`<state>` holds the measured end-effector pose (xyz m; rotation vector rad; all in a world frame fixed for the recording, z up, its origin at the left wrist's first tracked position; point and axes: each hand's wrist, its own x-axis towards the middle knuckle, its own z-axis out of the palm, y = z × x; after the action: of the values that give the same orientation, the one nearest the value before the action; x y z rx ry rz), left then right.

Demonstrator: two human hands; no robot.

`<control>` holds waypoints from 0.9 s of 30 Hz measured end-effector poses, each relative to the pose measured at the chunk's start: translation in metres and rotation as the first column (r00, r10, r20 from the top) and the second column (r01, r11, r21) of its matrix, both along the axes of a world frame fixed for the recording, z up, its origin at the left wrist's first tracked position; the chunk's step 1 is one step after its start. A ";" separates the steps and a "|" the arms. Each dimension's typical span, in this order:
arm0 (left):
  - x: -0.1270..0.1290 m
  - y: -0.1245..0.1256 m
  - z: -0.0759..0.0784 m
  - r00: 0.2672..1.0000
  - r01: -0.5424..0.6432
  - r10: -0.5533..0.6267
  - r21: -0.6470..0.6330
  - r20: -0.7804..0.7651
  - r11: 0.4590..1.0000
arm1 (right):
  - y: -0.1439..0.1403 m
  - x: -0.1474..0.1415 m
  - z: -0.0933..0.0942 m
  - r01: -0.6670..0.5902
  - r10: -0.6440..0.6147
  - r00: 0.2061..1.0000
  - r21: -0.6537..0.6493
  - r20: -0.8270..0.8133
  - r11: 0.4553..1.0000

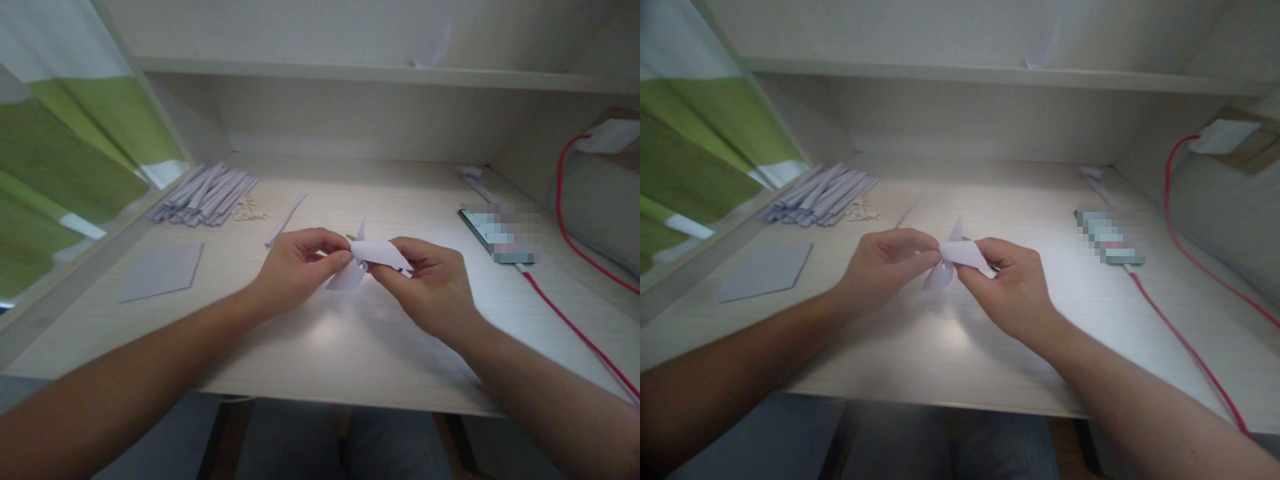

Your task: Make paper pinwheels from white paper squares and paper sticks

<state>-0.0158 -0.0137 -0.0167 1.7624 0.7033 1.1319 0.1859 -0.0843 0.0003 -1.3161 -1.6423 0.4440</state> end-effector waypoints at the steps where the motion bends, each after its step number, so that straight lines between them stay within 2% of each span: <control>1: 0.000 0.000 0.000 1.000 -0.003 0.003 0.004 -0.007 1.000 | 0.000 0.000 0.000 0.002 -0.002 1.000 -0.002 0.000 1.000; 6: -0.001 -0.004 0.002 0.999 -0.031 0.034 0.086 -0.039 0.996 | 0.001 0.000 0.001 0.010 -0.010 1.000 -0.022 -0.014 1.000; 9: -0.002 -0.008 0.006 0.995 -0.052 0.068 0.210 -0.067 0.976 | 0.003 0.000 0.002 -0.013 0.007 0.996 -0.066 -0.088 0.998; 13: -0.003 -0.013 0.011 0.994 -0.082 0.103 0.418 -0.028 0.905 | 0.007 0.005 -0.004 -0.108 0.072 0.968 -0.143 -0.240 0.984; 16: -0.004 -0.015 0.014 0.993 -0.104 0.120 0.512 0.002 0.853 | 0.009 0.008 -0.010 -0.218 0.138 0.919 -0.183 -0.369 0.959; 21: -0.006 -0.020 0.018 0.994 -0.106 0.109 0.577 0.029 0.810 | 0.008 0.008 -0.013 -0.315 0.161 0.844 -0.231 -0.511 0.920; 27: -0.008 -0.024 0.021 0.995 -0.096 0.097 0.588 0.031 0.803 | 0.007 0.002 -0.009 -0.363 0.159 0.776 -0.227 -0.610 0.904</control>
<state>-0.0235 -0.0376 0.0046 2.2615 0.4650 1.5380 0.1879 -0.0774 -0.0087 -1.0268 -1.2514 1.2230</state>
